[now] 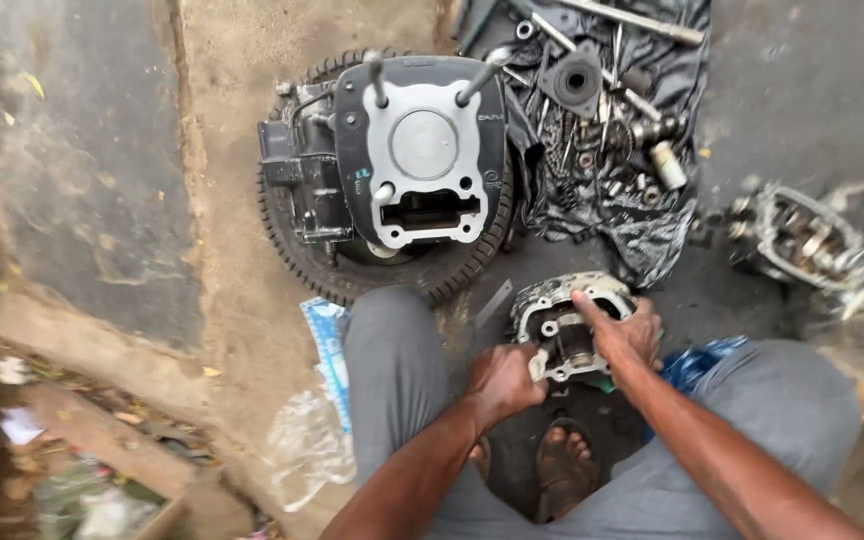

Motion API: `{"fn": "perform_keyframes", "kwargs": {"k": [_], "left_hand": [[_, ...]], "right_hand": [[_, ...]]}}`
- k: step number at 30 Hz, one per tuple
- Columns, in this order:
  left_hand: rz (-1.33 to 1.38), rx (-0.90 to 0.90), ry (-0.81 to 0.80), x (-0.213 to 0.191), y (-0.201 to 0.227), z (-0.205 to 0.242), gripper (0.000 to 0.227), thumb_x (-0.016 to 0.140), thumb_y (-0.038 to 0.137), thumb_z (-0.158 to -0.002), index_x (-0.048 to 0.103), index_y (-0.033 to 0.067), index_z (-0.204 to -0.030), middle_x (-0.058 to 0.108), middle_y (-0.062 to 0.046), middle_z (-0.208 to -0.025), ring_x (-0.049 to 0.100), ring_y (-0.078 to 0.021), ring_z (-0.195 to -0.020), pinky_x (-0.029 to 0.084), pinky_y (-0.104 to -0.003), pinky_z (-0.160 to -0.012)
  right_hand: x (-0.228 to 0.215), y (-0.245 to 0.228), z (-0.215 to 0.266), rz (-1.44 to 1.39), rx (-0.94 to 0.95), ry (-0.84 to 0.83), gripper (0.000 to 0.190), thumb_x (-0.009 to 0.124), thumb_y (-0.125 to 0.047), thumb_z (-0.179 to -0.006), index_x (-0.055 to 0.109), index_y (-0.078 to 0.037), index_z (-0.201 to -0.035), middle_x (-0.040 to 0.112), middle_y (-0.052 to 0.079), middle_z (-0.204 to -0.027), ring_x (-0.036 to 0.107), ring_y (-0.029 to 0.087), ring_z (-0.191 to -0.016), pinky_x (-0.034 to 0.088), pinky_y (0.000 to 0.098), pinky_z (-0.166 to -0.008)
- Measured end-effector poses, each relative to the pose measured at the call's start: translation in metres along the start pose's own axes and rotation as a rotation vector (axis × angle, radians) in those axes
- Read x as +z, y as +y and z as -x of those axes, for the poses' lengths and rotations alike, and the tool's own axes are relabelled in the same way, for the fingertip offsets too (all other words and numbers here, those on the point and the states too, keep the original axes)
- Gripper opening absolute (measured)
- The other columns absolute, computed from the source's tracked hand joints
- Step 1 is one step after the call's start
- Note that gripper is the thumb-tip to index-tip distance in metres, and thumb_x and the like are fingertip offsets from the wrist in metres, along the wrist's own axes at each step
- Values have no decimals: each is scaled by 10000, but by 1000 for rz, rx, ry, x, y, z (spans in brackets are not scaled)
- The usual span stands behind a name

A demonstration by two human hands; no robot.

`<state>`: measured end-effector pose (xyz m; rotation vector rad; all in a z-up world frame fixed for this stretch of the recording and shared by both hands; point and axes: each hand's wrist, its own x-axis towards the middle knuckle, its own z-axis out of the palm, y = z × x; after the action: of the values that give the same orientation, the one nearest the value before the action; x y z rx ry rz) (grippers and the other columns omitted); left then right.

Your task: The person sits on the ground beside a motorcycle and reassembles its engine cylinder assembly. They wipe the piston with a cloth, fit the piston into the cylinder, place valve springs and small hardware into the cylinder head, and press components into position by hand.

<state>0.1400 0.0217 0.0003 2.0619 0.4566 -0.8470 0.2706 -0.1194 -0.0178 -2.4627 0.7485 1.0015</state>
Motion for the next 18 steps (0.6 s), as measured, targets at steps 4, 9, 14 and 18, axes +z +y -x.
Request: {"fn": "perform_keyframes", "kwargs": {"k": [4, 9, 14, 18], "left_hand": [[34, -21, 40, -5, -3, 16, 430, 727, 299, -753, 733, 94, -1131, 732, -227, -1050, 682, -446, -970, 539, -549, -847], [37, 29, 56, 10, -9, 10, 524, 698, 234, -700, 726, 116, -1210, 740, -228, -1006, 732, -400, -916, 575, -502, -858], [42, 42, -16, 9, -16, 10, 689, 633, 162, -689, 620, 101, -1375, 581, -129, -649, 592, -267, -587, 591, -454, -648], [4, -30, -122, 9, -25, 0, 743, 586, 122, -692, 565, 88, -1434, 253, 22, -498, 292, -98, -420, 515, -294, -461]], "right_hand": [[18, 16, -3, -1, -12, -32, 1162, 814, -785, -556, 516, -85, -1435, 590, 236, -1371, 559, 418, -1296, 436, 618, -1079], [11, 16, -4, 9, -67, 39, 1138, 837, -747, -591, 482, -82, -1444, 517, 212, -1418, 463, 433, -1337, 317, 753, -1028], [14, 23, 2, -22, -68, 18, 1215, 852, -745, -578, 445, -46, -1485, 520, 234, -1449, 467, 433, -1367, 276, 757, -1099], [16, 24, -7, -38, -55, 6, 1231, 849, -721, -572, 401, -60, -1509, 480, 227, -1482, 425, 429, -1394, 237, 780, -1117]]}}
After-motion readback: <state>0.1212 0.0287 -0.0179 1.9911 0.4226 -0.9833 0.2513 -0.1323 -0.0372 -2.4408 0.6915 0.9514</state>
